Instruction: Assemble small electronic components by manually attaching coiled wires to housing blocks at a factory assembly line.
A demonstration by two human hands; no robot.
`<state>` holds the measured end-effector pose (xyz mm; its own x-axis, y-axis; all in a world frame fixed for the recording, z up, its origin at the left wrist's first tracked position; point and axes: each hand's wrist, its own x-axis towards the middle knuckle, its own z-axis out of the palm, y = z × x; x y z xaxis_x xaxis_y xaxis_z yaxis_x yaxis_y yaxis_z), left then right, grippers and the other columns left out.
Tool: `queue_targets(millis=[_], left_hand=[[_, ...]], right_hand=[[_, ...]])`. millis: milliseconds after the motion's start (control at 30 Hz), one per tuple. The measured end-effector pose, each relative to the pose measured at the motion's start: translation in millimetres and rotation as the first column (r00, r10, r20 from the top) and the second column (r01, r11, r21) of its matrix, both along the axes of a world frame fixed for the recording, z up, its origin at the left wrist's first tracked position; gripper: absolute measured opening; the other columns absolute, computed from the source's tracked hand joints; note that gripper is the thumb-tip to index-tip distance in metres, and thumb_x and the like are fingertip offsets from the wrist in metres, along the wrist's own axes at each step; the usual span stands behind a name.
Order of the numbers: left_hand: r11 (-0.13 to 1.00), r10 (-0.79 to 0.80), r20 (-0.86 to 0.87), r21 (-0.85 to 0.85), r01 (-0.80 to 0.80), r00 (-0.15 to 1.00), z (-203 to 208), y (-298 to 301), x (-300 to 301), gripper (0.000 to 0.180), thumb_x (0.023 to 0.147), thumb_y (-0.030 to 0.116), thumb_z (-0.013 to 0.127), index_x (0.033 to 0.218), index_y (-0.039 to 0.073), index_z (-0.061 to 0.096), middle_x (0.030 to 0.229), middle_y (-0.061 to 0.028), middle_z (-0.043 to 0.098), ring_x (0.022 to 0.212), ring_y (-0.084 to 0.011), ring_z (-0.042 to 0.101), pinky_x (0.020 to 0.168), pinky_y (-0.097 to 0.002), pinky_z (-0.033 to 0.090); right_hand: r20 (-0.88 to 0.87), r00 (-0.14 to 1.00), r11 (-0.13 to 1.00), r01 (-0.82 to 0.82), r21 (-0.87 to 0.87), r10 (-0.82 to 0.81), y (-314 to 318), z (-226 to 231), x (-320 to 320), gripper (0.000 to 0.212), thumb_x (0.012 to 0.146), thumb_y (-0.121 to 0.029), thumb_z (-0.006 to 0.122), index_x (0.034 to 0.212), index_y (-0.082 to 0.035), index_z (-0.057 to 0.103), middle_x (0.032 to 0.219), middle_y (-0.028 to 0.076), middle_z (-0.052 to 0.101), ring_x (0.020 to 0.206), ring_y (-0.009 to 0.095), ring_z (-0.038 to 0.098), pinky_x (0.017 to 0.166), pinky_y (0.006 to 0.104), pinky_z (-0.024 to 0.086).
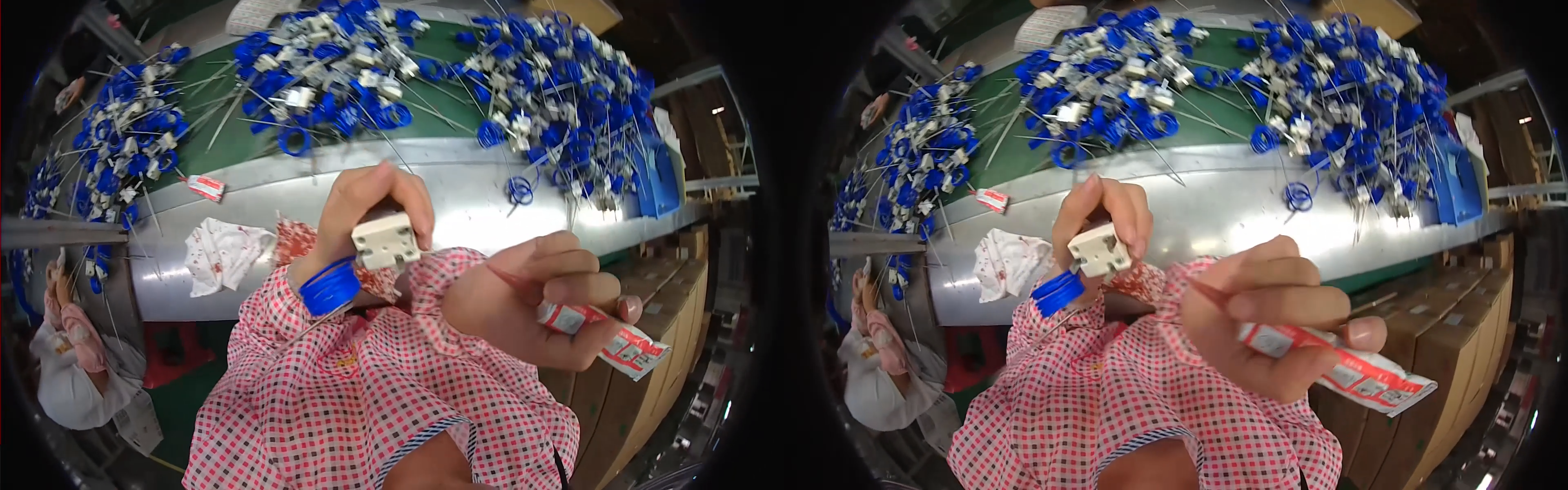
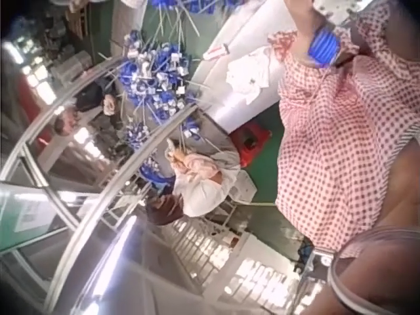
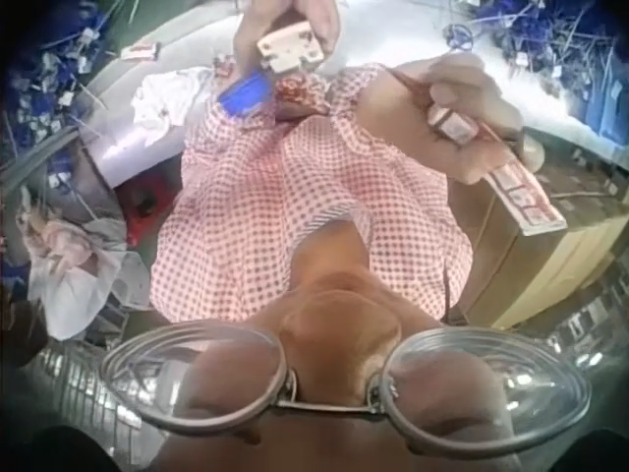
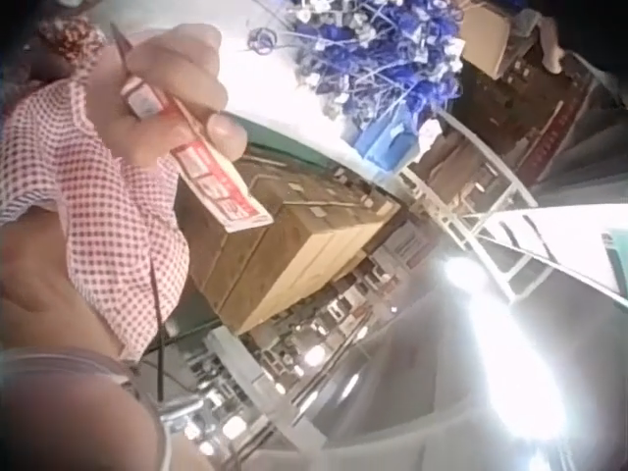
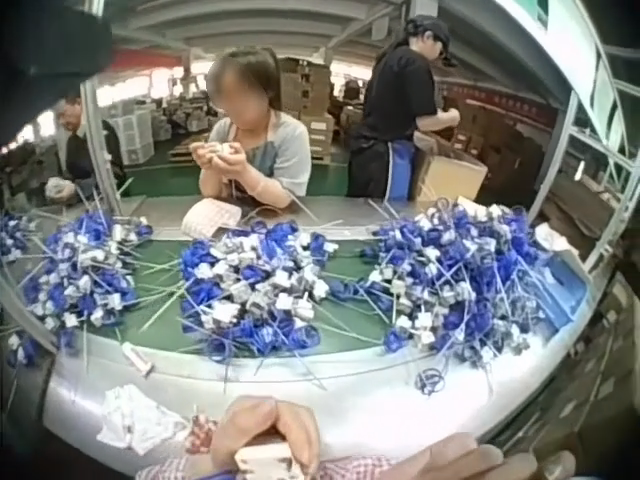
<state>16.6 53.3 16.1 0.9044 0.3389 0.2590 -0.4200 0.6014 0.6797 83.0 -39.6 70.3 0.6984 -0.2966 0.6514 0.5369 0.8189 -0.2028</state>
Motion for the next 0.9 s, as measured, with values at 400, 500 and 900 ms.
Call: queue_targets(millis=[400, 500, 900], left_hand=[[0.978, -0.188, -0.210, -0.130, 0.163, 0.960, 3.3, -57.6, 39.8, 0.048, 0.089, 0.035, 0.040, 0.069, -0.004, 0.060, 0.061, -0.0108, 0.058, 0.051, -0.0129, 0.055, 0.048, -0.0219, 0.045], [0.980, -0.191, -0.236, -0.106, 0.170, 0.953, 1.1, -55.9, 37.3, 0.047, 0.088, 0.035, 0.041, 0.069, -0.004, 0.060, 0.061, -0.0106, 0.059, 0.051, -0.0125, 0.055, 0.048, -0.0216, 0.044], [0.954, -0.211, -0.246, -0.264, 0.144, 0.946, 2.4, -49.9, 28.8, 0.045, 0.087, 0.034, 0.042, 0.070, -0.004, 0.060, 0.062, -0.0116, 0.059, 0.054, -0.0139, 0.056, 0.051, -0.0224, 0.044]], right_hand=[[-0.032, 0.999, 0.996, -0.026, -0.081, 0.024, -34.4, -16.0, 12.7, 0.026, 0.086, -0.021, 0.039, 0.098, 0.000, 0.047, 0.052, 0.003, 0.039, 0.036, 0.010, 0.028, 0.037, 0.0239, 0.022], [-0.013, 0.998, 0.993, -0.065, -0.101, 0.064, -35.4, -17.1, 12.9, 0.026, 0.087, -0.021, 0.039, 0.099, 0.000, 0.047, 0.051, 0.004, 0.040, 0.035, 0.011, 0.029, 0.037, 0.0237, 0.023], [0.097, 0.995, 0.927, 0.057, -0.370, -0.022, -24.8, -17.1, 4.9, 0.026, 0.087, -0.021, 0.037, 0.102, -0.001, 0.045, 0.051, 0.005, 0.043, 0.036, 0.010, 0.030, 0.035, 0.0222, 0.025]])
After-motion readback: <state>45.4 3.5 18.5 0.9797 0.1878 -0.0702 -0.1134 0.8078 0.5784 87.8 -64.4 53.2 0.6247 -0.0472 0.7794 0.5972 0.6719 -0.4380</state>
